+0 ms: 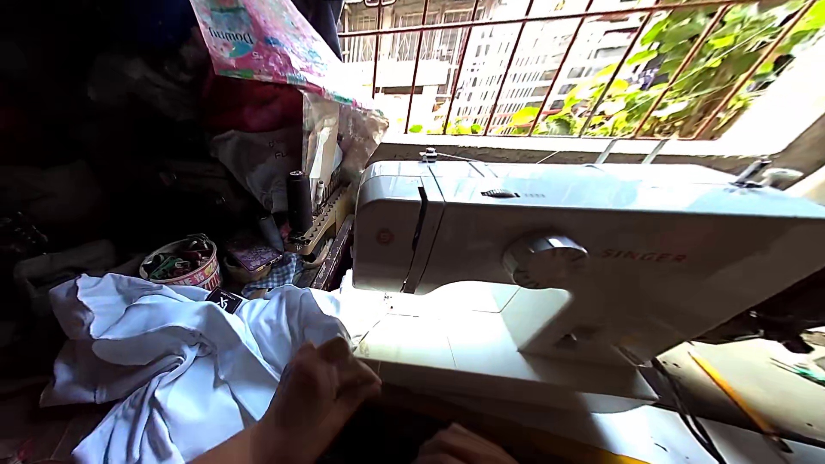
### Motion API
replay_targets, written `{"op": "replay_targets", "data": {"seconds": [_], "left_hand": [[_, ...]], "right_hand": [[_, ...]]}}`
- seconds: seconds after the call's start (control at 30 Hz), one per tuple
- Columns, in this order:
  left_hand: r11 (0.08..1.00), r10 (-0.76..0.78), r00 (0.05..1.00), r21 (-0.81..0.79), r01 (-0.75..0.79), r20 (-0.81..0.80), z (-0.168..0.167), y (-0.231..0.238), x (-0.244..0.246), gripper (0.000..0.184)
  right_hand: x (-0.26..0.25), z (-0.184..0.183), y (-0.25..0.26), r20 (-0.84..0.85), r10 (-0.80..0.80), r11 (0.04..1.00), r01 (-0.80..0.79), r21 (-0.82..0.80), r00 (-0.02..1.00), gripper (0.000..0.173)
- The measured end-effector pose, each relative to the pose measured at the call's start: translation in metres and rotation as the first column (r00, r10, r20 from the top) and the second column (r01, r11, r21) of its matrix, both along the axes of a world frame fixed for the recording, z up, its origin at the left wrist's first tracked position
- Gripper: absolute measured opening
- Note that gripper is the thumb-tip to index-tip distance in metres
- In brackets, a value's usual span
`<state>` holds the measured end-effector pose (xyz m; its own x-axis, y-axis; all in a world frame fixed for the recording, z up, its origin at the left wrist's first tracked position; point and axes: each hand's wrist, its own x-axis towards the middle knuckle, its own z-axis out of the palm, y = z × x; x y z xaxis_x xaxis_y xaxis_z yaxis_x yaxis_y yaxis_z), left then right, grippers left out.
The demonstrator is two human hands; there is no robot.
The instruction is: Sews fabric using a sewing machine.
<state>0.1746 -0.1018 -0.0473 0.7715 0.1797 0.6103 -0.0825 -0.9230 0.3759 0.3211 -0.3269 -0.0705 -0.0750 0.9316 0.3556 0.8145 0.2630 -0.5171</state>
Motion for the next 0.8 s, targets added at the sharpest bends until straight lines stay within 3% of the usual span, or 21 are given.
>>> {"op": "replay_targets", "data": {"seconds": [0.1,0.17,0.27,0.4,0.47,0.63,0.8], "left_hand": [[0.94,-0.079,0.99,0.34,0.035,0.117,0.002,-0.015,-0.022,0.022],[0.904,-0.105,0.991,0.424,0.06,0.083,0.011,-0.033,-0.031,0.019],[0.889,-0.118,0.99,0.453,0.069,0.082,0.016,-0.043,-0.038,0.022],[0.913,-0.15,0.988,0.389,0.127,0.029,0.015,-0.04,-0.049,0.024],[0.93,-0.185,0.983,0.32,0.182,-0.023,0.013,-0.038,-0.052,0.022],[0.948,-0.233,0.972,0.223,0.227,0.001,0.004,-0.025,-0.042,0.021],[0.981,-0.187,0.982,0.042,0.187,-0.006,-0.001,-0.004,-0.03,0.022]], "right_hand": [[-0.002,0.012,0.029,0.074,-0.044,0.945,0.017,0.326,0.996,0.019],[-0.006,0.018,0.048,0.133,-0.049,0.874,-0.022,0.486,0.99,0.017],[-0.014,0.024,0.061,0.194,0.035,0.821,-0.139,0.553,0.98,0.015],[-0.015,0.015,0.05,0.129,0.157,0.872,-0.199,0.446,0.979,0.019],[-0.014,0.01,0.037,0.154,0.133,0.906,-0.183,0.382,0.979,0.02],[-0.005,0.006,0.009,0.228,-0.099,0.916,-0.001,0.402,0.969,0.013],[0.014,0.006,0.003,0.164,-0.343,0.835,0.221,0.505,0.925,0.016]]}}
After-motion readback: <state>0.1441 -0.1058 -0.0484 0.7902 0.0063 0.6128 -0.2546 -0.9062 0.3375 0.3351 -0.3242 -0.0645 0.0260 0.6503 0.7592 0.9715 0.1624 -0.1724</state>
